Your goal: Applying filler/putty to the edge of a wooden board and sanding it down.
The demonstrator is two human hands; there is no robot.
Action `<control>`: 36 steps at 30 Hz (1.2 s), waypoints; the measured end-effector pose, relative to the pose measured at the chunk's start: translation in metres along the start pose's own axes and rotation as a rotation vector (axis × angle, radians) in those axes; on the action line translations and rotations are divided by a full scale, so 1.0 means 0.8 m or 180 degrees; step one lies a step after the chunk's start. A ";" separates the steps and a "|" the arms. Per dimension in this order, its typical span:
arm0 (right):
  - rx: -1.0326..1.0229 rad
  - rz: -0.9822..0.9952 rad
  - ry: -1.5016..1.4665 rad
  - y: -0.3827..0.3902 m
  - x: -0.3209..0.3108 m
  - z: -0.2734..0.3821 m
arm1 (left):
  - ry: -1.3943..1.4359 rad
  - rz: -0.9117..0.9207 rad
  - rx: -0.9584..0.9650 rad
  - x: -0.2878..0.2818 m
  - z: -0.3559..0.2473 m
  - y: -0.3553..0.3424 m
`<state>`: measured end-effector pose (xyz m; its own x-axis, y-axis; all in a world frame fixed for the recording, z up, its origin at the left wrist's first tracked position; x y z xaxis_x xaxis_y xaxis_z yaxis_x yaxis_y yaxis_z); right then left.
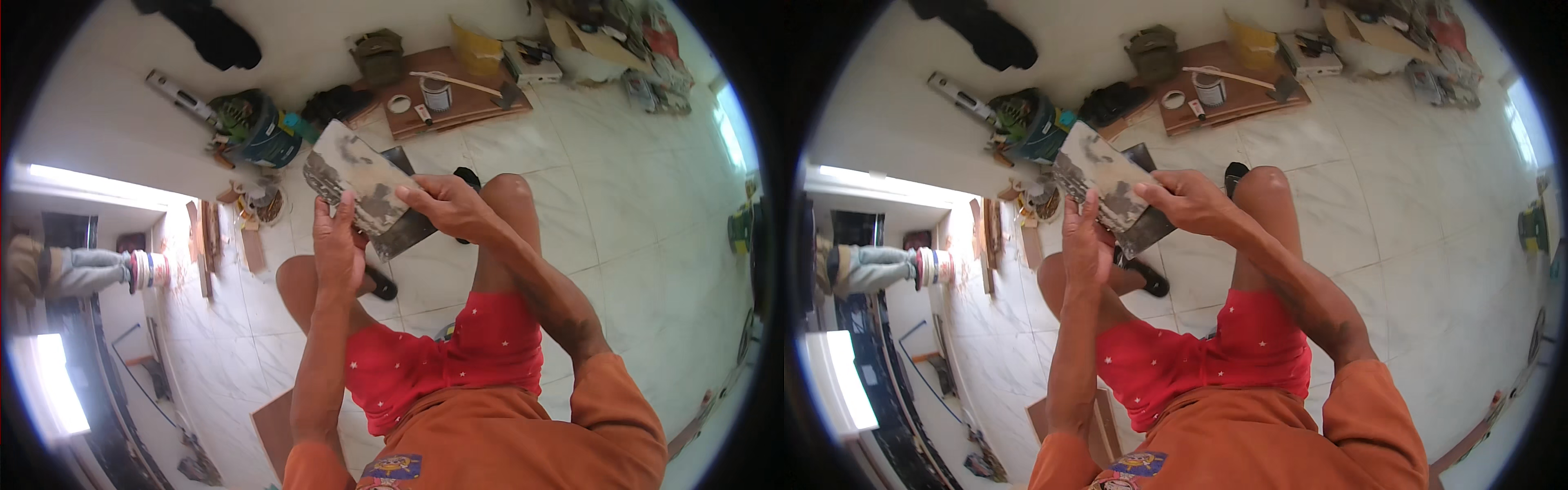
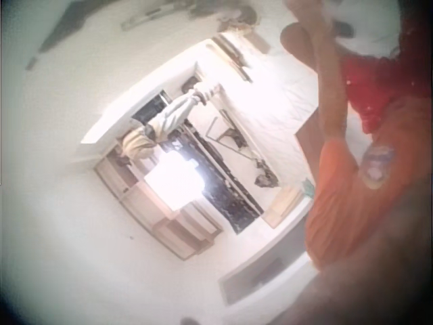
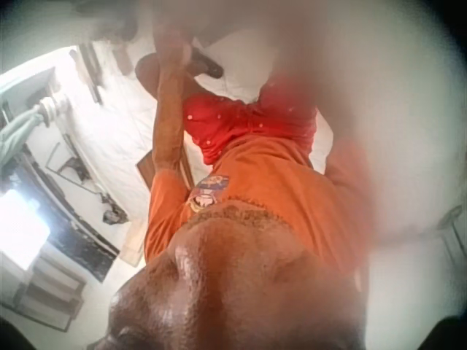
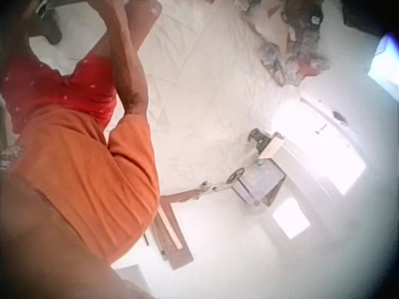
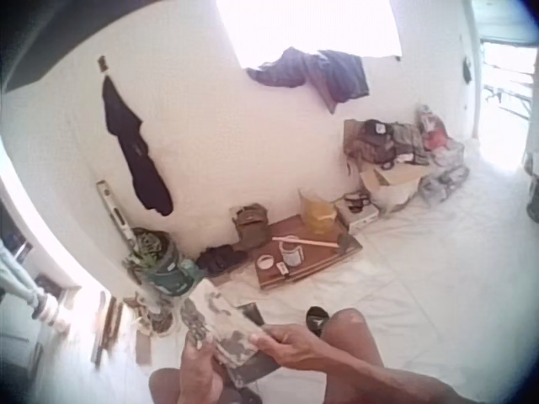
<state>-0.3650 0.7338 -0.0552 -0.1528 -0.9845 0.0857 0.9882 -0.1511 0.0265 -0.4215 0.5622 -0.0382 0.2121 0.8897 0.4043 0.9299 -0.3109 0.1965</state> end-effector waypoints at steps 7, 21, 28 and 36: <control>-0.0240 0.0196 0.0918 -0.005 -0.013 -0.011 | 0.0283 0.0506 -0.0320 -0.017 0.038 -0.046; -0.1556 -0.1836 0.4340 -0.209 -0.253 -0.259 | -0.0143 0.0069 -0.0473 -0.168 0.178 -0.283; -0.0762 -0.1752 0.4707 -0.308 -0.306 -0.333 | -0.0349 -0.0307 -0.1071 -0.205 0.282 -0.328; -0.0754 -0.1324 0.4926 -0.276 -0.293 -0.272 | -0.0494 -0.0320 -0.1436 -0.204 0.294 -0.344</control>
<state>-0.5444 0.9786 -0.2980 -0.3823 0.0058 -0.9240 0.8861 -0.2813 -0.3684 -0.6410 0.5809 -0.3684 0.2020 0.9515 0.2322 0.7323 -0.3042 0.6093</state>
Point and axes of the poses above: each hand's wrist, its own y-axis away from the middle knuckle, its own x-axis out of the palm, z = x × y, the point moved 5 cm from there along -y, towards the middle knuckle, and after that the axes turned 5 degrees about -z, right-handed, at the moved point
